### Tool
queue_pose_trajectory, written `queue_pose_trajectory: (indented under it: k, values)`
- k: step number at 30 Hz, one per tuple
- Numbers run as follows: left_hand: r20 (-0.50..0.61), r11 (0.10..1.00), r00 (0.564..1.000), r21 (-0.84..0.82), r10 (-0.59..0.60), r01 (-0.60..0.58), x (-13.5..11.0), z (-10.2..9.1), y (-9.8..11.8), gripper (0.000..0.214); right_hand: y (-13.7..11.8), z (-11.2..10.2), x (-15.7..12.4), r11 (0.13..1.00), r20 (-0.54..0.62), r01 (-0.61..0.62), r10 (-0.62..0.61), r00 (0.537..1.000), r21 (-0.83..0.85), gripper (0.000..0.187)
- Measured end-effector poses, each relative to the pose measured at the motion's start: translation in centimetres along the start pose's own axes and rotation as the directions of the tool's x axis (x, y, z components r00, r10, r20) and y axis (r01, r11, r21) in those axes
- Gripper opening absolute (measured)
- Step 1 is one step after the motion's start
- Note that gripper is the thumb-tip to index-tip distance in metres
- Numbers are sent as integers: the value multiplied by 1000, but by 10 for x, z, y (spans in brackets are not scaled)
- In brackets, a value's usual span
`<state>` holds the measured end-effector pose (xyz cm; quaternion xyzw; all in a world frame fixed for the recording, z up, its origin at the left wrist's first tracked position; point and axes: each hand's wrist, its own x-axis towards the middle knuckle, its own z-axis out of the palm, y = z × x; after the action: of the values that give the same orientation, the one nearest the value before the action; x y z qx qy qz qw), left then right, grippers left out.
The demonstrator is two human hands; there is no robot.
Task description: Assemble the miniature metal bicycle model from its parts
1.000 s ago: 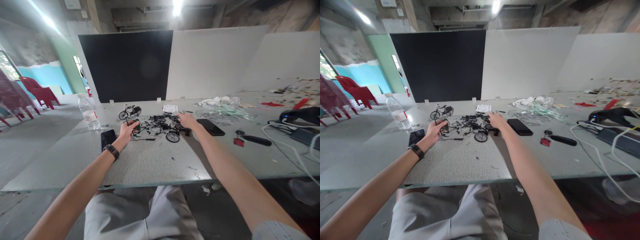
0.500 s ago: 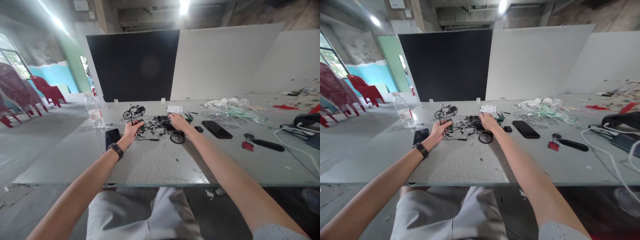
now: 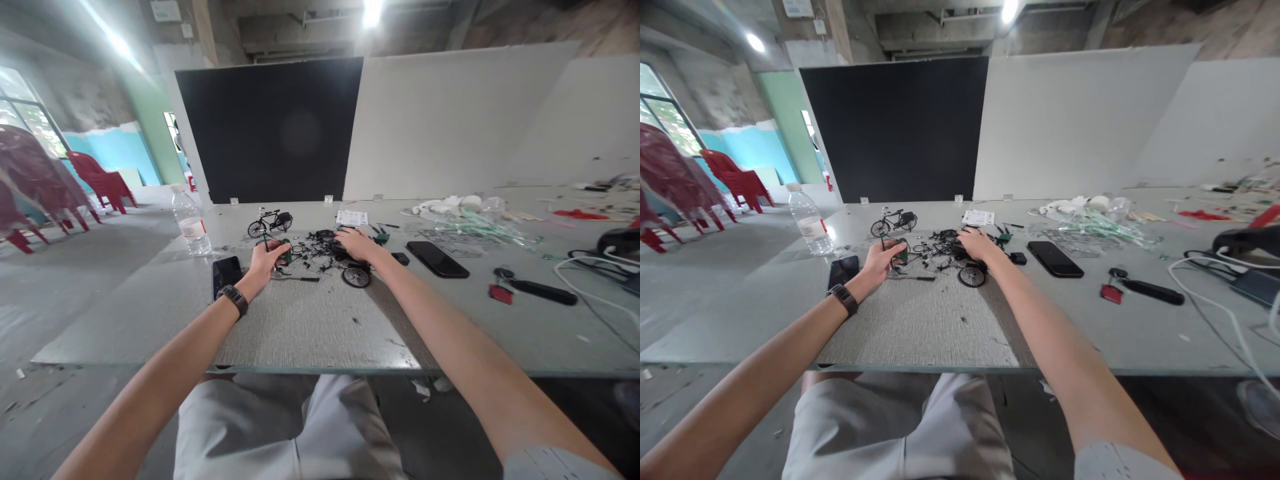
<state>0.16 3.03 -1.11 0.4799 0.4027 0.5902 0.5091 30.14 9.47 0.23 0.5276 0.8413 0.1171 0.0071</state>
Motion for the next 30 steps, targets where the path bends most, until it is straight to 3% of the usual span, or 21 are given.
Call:
queue_pose_trajectory:
  k: [13,25,30]
  values:
    - [10,998,1000,52,-30,29,-1,-2,1,33,0,-6,3,995,11,-51,51,999,83,59]
    - [13,999,1000,51,-9,9,-5,1,7,31,2,-3,10,989,52,-33,26,998,142,70]
    - [-2,999,1000,49,-9,9,-5,1,7,29,6,-2,6,984,33,-52,47,998,169,62]
